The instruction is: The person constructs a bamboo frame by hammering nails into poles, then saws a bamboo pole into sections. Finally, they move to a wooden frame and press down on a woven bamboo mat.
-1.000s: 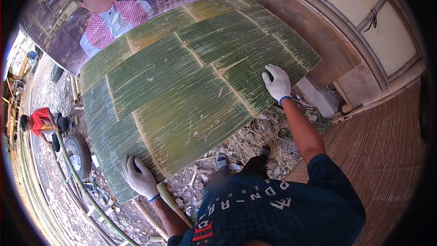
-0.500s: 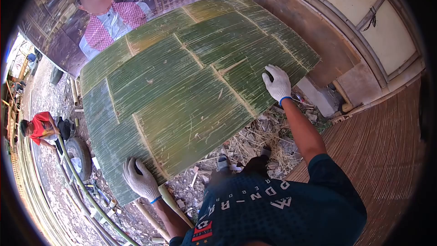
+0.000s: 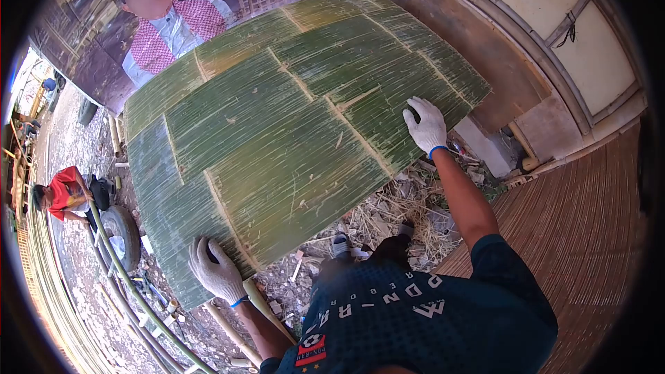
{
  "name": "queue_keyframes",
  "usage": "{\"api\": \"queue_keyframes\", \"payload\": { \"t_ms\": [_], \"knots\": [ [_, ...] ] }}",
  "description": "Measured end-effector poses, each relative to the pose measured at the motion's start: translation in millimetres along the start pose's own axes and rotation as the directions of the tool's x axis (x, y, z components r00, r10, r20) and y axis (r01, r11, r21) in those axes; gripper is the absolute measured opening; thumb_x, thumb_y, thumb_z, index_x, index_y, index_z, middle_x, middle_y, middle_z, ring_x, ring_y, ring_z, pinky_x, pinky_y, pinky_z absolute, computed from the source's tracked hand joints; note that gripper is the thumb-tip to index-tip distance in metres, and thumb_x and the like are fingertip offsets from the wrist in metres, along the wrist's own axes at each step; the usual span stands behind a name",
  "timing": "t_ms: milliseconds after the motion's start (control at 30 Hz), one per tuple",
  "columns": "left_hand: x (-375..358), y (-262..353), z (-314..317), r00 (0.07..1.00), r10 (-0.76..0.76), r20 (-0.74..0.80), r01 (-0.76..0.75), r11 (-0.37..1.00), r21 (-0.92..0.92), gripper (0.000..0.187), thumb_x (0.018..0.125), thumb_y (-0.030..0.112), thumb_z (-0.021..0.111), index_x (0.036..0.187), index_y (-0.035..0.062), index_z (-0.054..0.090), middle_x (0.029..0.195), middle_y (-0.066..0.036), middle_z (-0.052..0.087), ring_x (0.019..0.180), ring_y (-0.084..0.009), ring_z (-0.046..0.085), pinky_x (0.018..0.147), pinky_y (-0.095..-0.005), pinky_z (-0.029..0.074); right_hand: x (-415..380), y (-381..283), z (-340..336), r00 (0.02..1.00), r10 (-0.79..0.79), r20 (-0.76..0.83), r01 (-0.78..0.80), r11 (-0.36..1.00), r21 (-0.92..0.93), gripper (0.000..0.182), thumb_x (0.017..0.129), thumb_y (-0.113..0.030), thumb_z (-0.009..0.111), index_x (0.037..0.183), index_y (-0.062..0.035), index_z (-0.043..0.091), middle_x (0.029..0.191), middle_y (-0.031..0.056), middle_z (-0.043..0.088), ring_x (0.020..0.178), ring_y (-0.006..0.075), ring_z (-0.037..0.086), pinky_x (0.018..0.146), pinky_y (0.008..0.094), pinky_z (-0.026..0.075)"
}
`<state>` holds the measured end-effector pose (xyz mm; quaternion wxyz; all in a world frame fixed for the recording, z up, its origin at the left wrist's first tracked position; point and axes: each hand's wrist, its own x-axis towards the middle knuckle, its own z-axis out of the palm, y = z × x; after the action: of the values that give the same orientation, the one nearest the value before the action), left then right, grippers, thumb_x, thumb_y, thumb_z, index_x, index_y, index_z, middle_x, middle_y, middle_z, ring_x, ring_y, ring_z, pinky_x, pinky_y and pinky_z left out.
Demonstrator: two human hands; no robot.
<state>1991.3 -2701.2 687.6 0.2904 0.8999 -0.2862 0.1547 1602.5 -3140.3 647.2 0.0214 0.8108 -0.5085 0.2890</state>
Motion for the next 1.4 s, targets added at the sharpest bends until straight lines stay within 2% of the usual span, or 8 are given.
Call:
{"api": "queue_keyframes", "payload": {
  "t_ms": [367, 600, 700, 833, 867, 1100, 1133, 1400],
  "knots": [
    [0, -5, 4, 1.000, 0.011, -0.009, -0.010, 0.999, 0.035, 0.033, 0.105, 0.027, 0.063, 0.119, 0.0001, 0.075, 0.132, -0.018, 0.071, 0.128, -0.0373, 0.063, 0.115, -0.0497, 0.044, 1, 2, 3, 0.999, -0.016, -0.033, 0.016, 1.000, 0.006, 0.039, 0.097, -0.036, 0.070, 0.125, -0.0090, 0.074, 0.136, 0.0112, 0.071, 0.129, 0.0333, 0.062, 0.112, 0.0478, 0.047],
    [-1, -6, 4, 1.000, 0.009, 0.022, -0.010, 0.999, 0.053, 0.041, 0.108, 0.032, 0.058, 0.123, -0.0032, 0.073, 0.131, -0.019, 0.071, 0.125, -0.0374, 0.064, 0.108, -0.0471, 0.049, 1, -5, -5, 0.999, 0.042, 0.015, -0.042, 0.999, 0.021, 0.042, 0.101, -0.038, 0.066, 0.131, -0.0091, 0.072, 0.140, 0.0129, 0.069, 0.135, 0.0342, 0.060, 0.117, 0.0466, 0.044],
    [-1, -12, 6, 0.999, 0.029, 0.017, -0.030, 0.998, 0.050, 0.043, 0.109, 0.034, 0.058, 0.123, -0.0036, 0.073, 0.131, -0.020, 0.071, 0.123, -0.0376, 0.065, 0.107, -0.0463, 0.050, 3, -9, -12, 0.993, 0.080, 0.083, -0.082, 0.996, 0.026, 0.042, 0.101, -0.038, 0.066, 0.131, -0.0092, 0.072, 0.141, 0.0125, 0.068, 0.136, 0.0339, 0.059, 0.117, 0.0466, 0.044],
    [-1, -9, 5, 1.000, 0.016, 0.027, -0.018, 0.998, 0.061, 0.043, 0.109, 0.034, 0.058, 0.122, -0.0034, 0.074, 0.131, -0.020, 0.071, 0.123, -0.0375, 0.065, 0.107, -0.0471, 0.050, -2, -3, -3, 0.997, 0.074, 0.013, -0.074, 0.997, 0.019, 0.040, 0.101, -0.037, 0.066, 0.130, -0.0107, 0.072, 0.140, 0.0114, 0.069, 0.135, 0.0329, 0.060, 0.117, 0.0464, 0.045],
    [-1, -8, 5, 1.000, 0.008, 0.029, -0.010, 0.998, 0.055, 0.041, 0.108, 0.033, 0.059, 0.121, -0.0033, 0.075, 0.132, -0.020, 0.071, 0.124, -0.0374, 0.065, 0.107, -0.0477, 0.050, -3, -1, 3, 0.993, 0.019, -0.117, -0.016, 1.000, 0.025, 0.035, 0.097, -0.035, 0.068, 0.119, -0.0077, 0.076, 0.128, 0.0111, 0.074, 0.123, 0.0320, 0.065, 0.109, 0.0467, 0.049],
    [-1, -9, 7, 0.997, -0.003, 0.073, -0.002, 0.998, 0.066, 0.042, 0.109, 0.033, 0.059, 0.122, -0.0048, 0.072, 0.131, -0.020, 0.070, 0.120, -0.0383, 0.065, 0.104, -0.0485, 0.051, -4, -2, -2, 0.990, 0.104, -0.092, -0.096, 0.991, 0.089, 0.034, 0.098, -0.035, 0.067, 0.117, -0.0085, 0.076, 0.127, 0.0110, 0.074, 0.121, 0.0308, 0.066, 0.109, 0.0456, 0.049],
    [-1, -8, 8, 0.997, -0.012, 0.074, 0.007, 0.998, 0.064, 0.042, 0.109, 0.033, 0.059, 0.122, -0.0048, 0.073, 0.132, -0.020, 0.070, 0.120, -0.0383, 0.065, 0.104, -0.0485, 0.051, -4, 0, 2, 0.986, 0.078, -0.145, -0.065, 0.994, 0.092, 0.034, 0.098, -0.035, 0.067, 0.116, -0.0079, 0.076, 0.126, 0.0108, 0.075, 0.120, 0.0311, 0.067, 0.109, 0.0457, 0.049],
    [-2, -1, 8, 0.995, -0.048, 0.086, 0.039, 0.994, 0.098, 0.045, 0.110, 0.035, 0.056, 0.126, -0.0041, 0.072, 0.134, -0.021, 0.069, 0.122, -0.0381, 0.065, 0.104, -0.0475, 0.051, -3, 2, 0, 0.985, 0.102, -0.136, -0.088, 0.990, 0.106, 0.029, 0.097, -0.032, 0.071, 0.111, -0.0077, 0.077, 0.122, 0.0103, 0.077, 0.120, 0.0333, 0.068, 0.108, 0.0476, 0.051]
  ]
}}
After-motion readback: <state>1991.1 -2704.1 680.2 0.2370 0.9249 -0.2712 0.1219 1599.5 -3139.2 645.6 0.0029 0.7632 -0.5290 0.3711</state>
